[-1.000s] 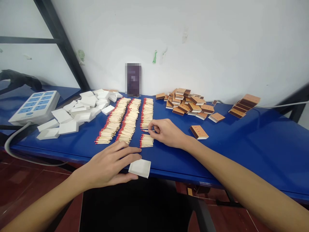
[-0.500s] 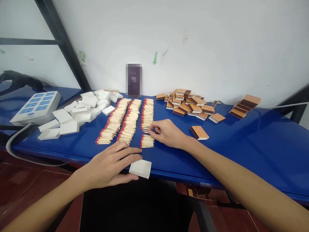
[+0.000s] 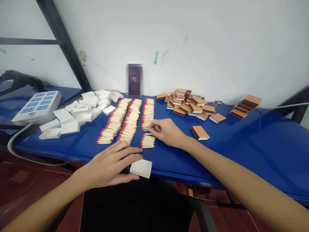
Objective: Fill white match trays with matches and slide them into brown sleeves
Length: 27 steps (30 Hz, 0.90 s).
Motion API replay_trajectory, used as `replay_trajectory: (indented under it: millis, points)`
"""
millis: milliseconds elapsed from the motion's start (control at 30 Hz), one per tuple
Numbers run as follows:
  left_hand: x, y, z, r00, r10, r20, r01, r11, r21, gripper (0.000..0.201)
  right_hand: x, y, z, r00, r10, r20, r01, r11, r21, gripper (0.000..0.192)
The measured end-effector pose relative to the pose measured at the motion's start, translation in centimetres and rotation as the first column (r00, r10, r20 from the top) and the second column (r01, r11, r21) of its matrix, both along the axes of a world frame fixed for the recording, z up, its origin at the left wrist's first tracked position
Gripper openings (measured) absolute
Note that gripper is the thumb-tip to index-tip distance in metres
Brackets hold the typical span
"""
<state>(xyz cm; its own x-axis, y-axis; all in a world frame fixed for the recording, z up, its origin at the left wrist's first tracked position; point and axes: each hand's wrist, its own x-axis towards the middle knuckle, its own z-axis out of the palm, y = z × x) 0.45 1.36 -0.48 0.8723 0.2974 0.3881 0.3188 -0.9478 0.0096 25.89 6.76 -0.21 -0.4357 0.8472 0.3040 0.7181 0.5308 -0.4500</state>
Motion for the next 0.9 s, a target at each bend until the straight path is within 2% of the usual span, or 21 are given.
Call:
replay_trajectory:
  millis: [567,900]
  points:
    - [0.0,0.0,-0.1,1.000,0.007,0.002,-0.007,1.000,-0.001,0.039,-0.1,0.1,0.2,1.000,0.000,0.028,0.000,1.000,-0.017,0.016]
    - [0.0,-0.1,0.1,1.000,0.008,0.000,-0.008,1.000,-0.006,0.038,0.3,-0.3,1.3,0.998,0.003,0.062,0.004,0.993,-0.114,0.016]
